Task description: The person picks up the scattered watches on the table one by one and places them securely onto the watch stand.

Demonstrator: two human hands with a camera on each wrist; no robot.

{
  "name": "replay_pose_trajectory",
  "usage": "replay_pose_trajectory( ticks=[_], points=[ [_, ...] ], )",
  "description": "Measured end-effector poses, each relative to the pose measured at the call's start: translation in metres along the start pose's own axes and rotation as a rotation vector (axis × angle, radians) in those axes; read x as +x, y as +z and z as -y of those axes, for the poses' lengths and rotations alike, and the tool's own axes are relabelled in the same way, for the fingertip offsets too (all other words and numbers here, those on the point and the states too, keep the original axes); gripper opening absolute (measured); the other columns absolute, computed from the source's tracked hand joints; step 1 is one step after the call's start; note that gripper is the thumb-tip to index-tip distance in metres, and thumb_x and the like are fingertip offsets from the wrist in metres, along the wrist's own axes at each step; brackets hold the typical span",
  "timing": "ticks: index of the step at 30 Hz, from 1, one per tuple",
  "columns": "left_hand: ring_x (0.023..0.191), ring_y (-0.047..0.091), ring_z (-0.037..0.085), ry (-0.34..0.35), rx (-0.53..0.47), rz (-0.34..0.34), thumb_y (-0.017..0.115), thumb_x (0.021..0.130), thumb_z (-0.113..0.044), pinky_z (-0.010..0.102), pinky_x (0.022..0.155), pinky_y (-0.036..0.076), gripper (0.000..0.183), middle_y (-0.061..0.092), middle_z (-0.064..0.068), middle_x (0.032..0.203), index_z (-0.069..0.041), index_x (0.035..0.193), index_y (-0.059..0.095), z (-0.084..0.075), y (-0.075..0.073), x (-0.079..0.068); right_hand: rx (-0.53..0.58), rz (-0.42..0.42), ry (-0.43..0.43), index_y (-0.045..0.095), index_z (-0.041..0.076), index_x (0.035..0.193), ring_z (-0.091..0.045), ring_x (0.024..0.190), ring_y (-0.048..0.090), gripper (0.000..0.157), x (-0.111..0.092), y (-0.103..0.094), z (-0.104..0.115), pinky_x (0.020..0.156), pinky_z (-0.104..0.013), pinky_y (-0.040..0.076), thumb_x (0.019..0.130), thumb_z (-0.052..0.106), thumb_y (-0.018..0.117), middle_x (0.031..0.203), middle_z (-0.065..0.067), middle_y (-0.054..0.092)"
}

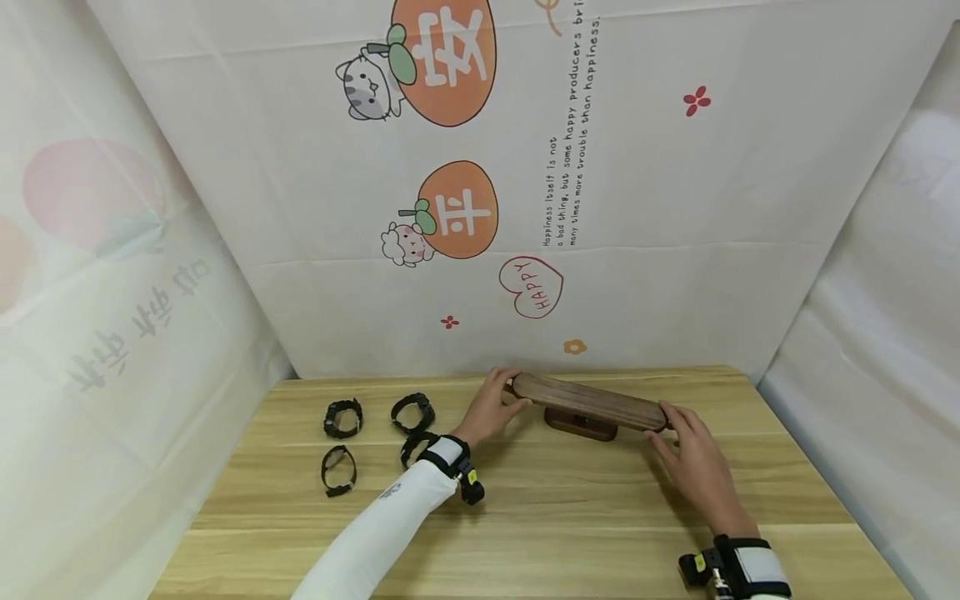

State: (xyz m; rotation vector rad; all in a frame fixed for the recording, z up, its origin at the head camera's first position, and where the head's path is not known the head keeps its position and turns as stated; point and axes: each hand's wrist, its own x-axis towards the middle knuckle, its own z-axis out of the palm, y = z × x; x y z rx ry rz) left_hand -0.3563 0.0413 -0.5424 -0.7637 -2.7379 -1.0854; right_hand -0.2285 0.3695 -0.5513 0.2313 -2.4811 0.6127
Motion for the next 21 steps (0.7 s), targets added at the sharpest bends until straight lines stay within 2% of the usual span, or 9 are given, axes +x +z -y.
replay_pose_trajectory(
  ticks=[8,14,21],
  points=[
    [0.121,0.048,0.014,0.011,0.024,0.004,0.064,0.090,-0.045,0.030,0.095,0.049,0.063,0.042,0.002,0.140,-0.016,0.143,0.044,0.003,-0.006,-0.008,0.026,0.017,-0.008,0.047,-0.004,0.137,-0.042,0.093,0.057,0.058,0.002,0.002,0.004,0.067,-0.055,0.054,0.087,0.013,0.071,0.122,-0.028,0.052],
    [0.119,0.049,0.012,0.061,0.066,-0.001,0.062,0.090,-0.048,0.029,0.094,0.049,0.063,0.043,0.001,0.140,-0.014,0.141,0.045,0.007,-0.013,-0.017,0.037,0.017,-0.018,0.048,-0.006,0.136,-0.040,0.092,0.057,0.057,0.003,0.005,0.007,0.063,-0.052,0.055,0.086,0.010,0.071,0.121,-0.027,0.052],
    [0.112,0.051,0.010,0.106,0.127,-0.026,0.064,0.089,-0.048,0.028,0.090,0.051,0.060,0.048,-0.002,0.130,-0.013,0.136,0.049,0.016,-0.022,-0.026,0.041,0.035,-0.032,0.046,-0.005,0.138,-0.039,0.093,0.057,0.057,0.008,0.009,0.014,0.065,-0.053,0.055,0.088,0.011,0.069,0.121,-0.027,0.053]
  ],
)
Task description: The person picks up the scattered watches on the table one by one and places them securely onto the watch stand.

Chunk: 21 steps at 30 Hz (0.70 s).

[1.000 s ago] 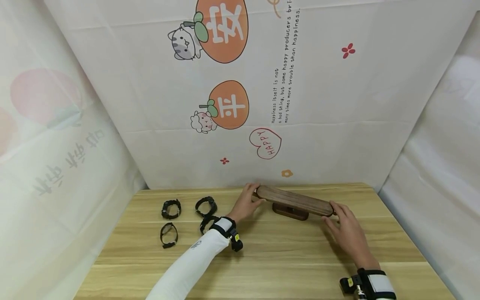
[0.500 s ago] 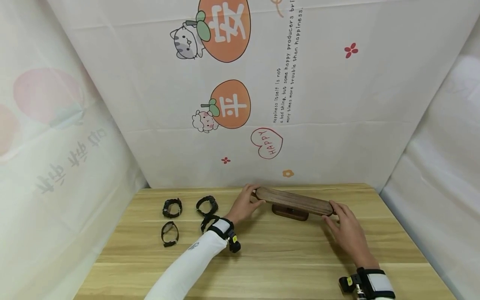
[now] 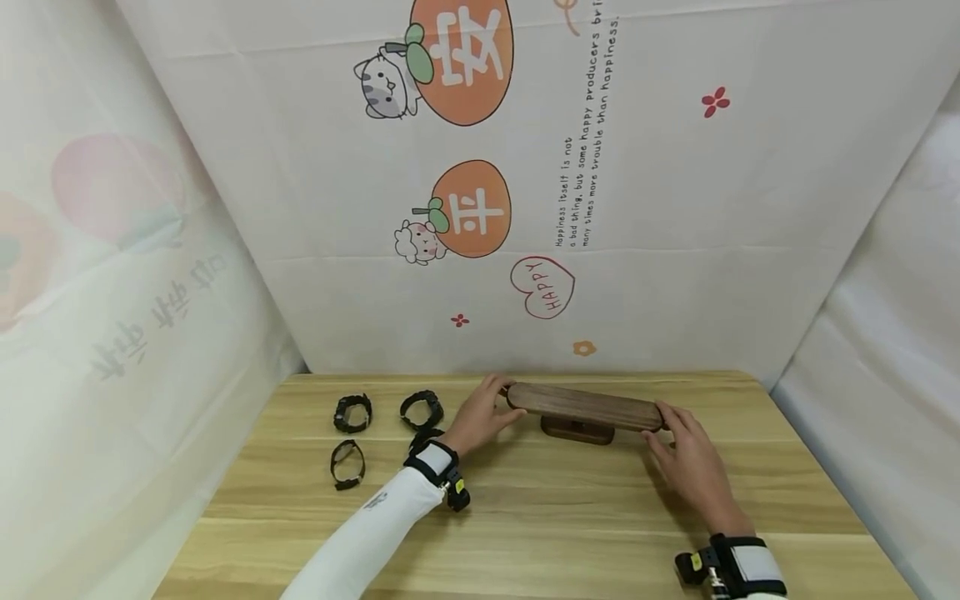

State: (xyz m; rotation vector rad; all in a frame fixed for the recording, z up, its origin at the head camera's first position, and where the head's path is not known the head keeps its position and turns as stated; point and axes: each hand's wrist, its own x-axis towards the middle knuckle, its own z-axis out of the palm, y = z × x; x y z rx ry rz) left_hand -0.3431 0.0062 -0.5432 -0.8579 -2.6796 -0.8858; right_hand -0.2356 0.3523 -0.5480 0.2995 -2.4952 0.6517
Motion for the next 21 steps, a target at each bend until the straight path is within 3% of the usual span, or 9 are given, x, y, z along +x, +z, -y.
replay_pose_trajectory(
  ticks=[9,15,21],
  points=[
    [0.114,0.051,0.010,0.018,0.047,-0.021,0.066,0.088,-0.049,0.029,0.091,0.051,0.056,0.051,-0.004,0.128,-0.016,0.131,0.052,0.006,-0.010,-0.011,0.012,0.028,0.012,0.045,-0.004,0.139,-0.039,0.092,0.058,0.059,0.006,0.006,0.005,0.065,-0.051,0.055,0.088,0.012,0.069,0.122,-0.027,0.052],
    [0.116,0.050,0.010,-0.007,0.051,-0.003,0.066,0.087,-0.049,0.030,0.095,0.049,0.055,0.051,-0.004,0.129,-0.017,0.131,0.053,0.007,-0.017,-0.017,0.018,0.038,0.013,0.046,-0.004,0.139,-0.038,0.093,0.058,0.060,0.008,0.011,0.009,0.064,-0.050,0.055,0.087,0.013,0.071,0.124,-0.027,0.052],
    [0.115,0.052,0.013,0.006,0.070,-0.011,0.069,0.086,-0.046,0.031,0.093,0.050,0.055,0.054,0.001,0.127,-0.014,0.128,0.055,0.008,-0.024,-0.021,0.026,0.023,-0.011,0.047,-0.005,0.137,-0.038,0.093,0.059,0.059,0.011,0.013,0.014,0.063,-0.049,0.055,0.086,0.010,0.071,0.123,-0.028,0.053]
  ],
)
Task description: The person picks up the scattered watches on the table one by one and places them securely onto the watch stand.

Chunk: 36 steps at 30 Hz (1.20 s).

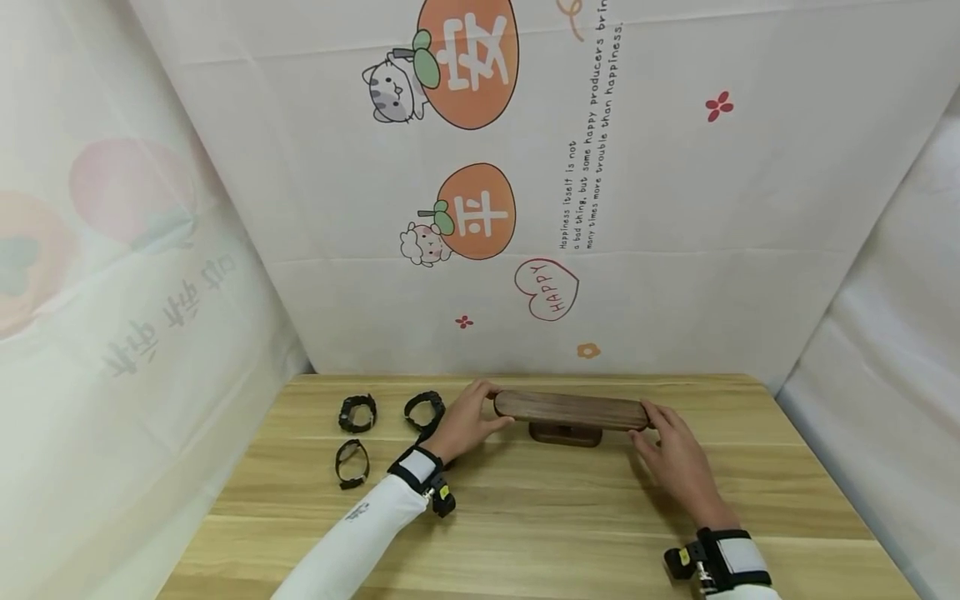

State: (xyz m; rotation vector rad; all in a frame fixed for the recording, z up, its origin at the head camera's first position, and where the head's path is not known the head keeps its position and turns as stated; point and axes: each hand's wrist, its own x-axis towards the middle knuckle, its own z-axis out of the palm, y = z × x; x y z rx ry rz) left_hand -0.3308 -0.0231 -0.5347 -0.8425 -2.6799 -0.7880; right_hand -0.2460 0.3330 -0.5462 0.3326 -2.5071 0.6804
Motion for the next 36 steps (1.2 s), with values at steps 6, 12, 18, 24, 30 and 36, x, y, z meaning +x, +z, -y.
replay_pose_trajectory(
  ticks=[6,12,18,24,30,36],
  points=[
    [0.115,0.052,0.013,-0.006,0.041,0.009,0.067,0.086,-0.051,0.030,0.093,0.050,0.057,0.055,-0.002,0.124,-0.014,0.127,0.056,0.001,-0.005,-0.004,0.008,0.009,0.003,0.048,-0.006,0.136,-0.039,0.090,0.059,0.058,0.002,0.003,0.003,0.063,-0.049,0.055,0.086,0.010,0.071,0.124,-0.029,0.052],
    [0.114,0.052,0.012,-0.029,0.046,0.022,0.064,0.086,-0.056,0.031,0.091,0.051,0.058,0.055,-0.005,0.123,-0.017,0.127,0.055,0.005,-0.008,-0.007,0.012,-0.003,-0.014,0.049,-0.005,0.135,-0.038,0.090,0.060,0.057,0.004,0.006,0.004,0.063,-0.049,0.055,0.085,0.011,0.072,0.123,-0.028,0.053],
    [0.114,0.051,0.012,-0.048,0.037,0.023,0.065,0.084,-0.058,0.032,0.093,0.050,0.058,0.055,-0.007,0.122,-0.019,0.126,0.056,0.010,-0.010,-0.010,0.011,0.004,-0.014,0.049,-0.004,0.137,-0.038,0.093,0.059,0.059,0.006,0.009,0.006,0.063,-0.049,0.055,0.085,0.012,0.072,0.124,-0.028,0.053],
    [0.111,0.053,0.013,-0.038,0.025,-0.004,0.067,0.083,-0.056,0.033,0.091,0.051,0.056,0.057,-0.006,0.118,-0.017,0.123,0.058,0.011,-0.013,-0.013,0.002,0.003,-0.008,0.050,-0.002,0.137,-0.036,0.094,0.059,0.058,0.009,0.011,0.010,0.063,-0.047,0.055,0.086,0.014,0.072,0.125,-0.025,0.054],
    [0.112,0.052,0.013,-0.055,-0.003,0.005,0.066,0.083,-0.059,0.034,0.091,0.051,0.057,0.056,-0.007,0.119,-0.019,0.123,0.057,0.015,-0.015,-0.014,0.008,0.002,-0.019,0.050,-0.004,0.135,-0.037,0.091,0.059,0.057,0.009,0.012,0.014,0.062,-0.048,0.055,0.086,0.013,0.072,0.122,-0.027,0.055],
    [0.114,0.052,0.015,-0.084,-0.039,0.019,0.066,0.082,-0.060,0.035,0.092,0.050,0.058,0.055,-0.008,0.120,-0.021,0.124,0.057,0.020,-0.016,-0.016,0.006,0.003,-0.034,0.049,-0.003,0.136,-0.036,0.093,0.059,0.058,0.010,0.016,0.015,0.062,-0.047,0.055,0.086,0.014,0.072,0.122,-0.025,0.055]
  ],
)
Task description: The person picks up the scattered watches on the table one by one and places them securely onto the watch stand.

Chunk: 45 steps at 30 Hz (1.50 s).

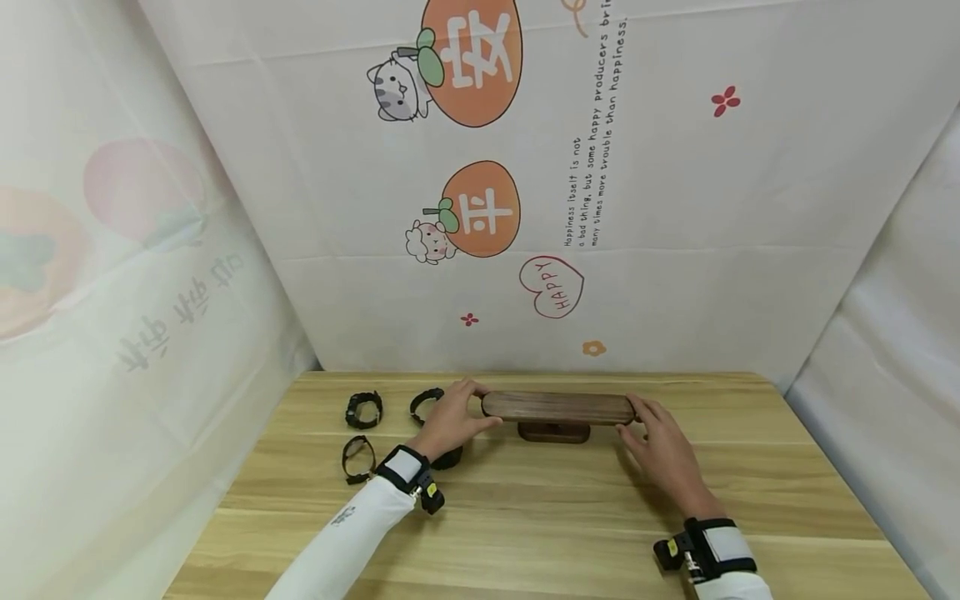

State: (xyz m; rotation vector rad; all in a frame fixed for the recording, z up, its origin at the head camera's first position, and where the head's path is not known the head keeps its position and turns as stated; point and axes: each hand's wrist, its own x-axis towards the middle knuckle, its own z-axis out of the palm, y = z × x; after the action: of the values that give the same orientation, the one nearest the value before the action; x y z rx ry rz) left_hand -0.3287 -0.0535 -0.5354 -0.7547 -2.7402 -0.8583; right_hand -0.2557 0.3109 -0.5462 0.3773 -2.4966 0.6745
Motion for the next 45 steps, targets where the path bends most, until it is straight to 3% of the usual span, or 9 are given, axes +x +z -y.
replay_pose_trajectory(
  ticks=[5,22,35,45],
  points=[
    [0.114,0.053,0.021,-0.003,-0.016,0.004,0.063,0.082,-0.063,0.037,0.092,0.050,0.059,0.055,-0.007,0.120,-0.022,0.123,0.056,-0.001,-0.003,-0.002,0.008,0.006,0.005,0.048,-0.002,0.138,-0.037,0.092,0.059,0.059,0.001,0.001,0.000,0.062,-0.047,0.055,0.086,0.013,0.072,0.122,-0.026,0.054],
    [0.115,0.051,0.017,-0.042,-0.049,-0.015,0.071,0.081,-0.053,0.037,0.093,0.050,0.053,0.055,-0.005,0.120,-0.019,0.120,0.058,0.001,-0.013,-0.011,0.016,0.028,0.001,0.048,0.002,0.140,-0.036,0.090,0.059,0.061,0.004,0.006,0.004,0.063,-0.047,0.055,0.087,0.017,0.072,0.123,-0.025,0.055],
    [0.115,0.050,0.015,-0.065,-0.081,-0.026,0.070,0.080,-0.056,0.037,0.094,0.049,0.055,0.055,-0.005,0.121,-0.020,0.121,0.058,0.007,-0.017,-0.017,0.025,0.026,-0.012,0.048,0.002,0.140,-0.036,0.087,0.061,0.061,0.006,0.012,0.009,0.062,-0.046,0.056,0.086,0.017,0.072,0.122,-0.023,0.056],
    [0.121,0.047,0.016,-0.042,-0.005,0.000,0.066,0.086,-0.053,0.039,0.098,0.047,0.060,0.052,0.001,0.132,-0.019,0.133,0.053,0.008,-0.018,-0.022,0.012,0.060,-0.002,0.048,0.001,0.139,-0.034,0.092,0.059,0.059,0.007,0.012,0.011,0.064,-0.048,0.055,0.087,0.019,0.071,0.121,-0.022,0.057]
  ],
)
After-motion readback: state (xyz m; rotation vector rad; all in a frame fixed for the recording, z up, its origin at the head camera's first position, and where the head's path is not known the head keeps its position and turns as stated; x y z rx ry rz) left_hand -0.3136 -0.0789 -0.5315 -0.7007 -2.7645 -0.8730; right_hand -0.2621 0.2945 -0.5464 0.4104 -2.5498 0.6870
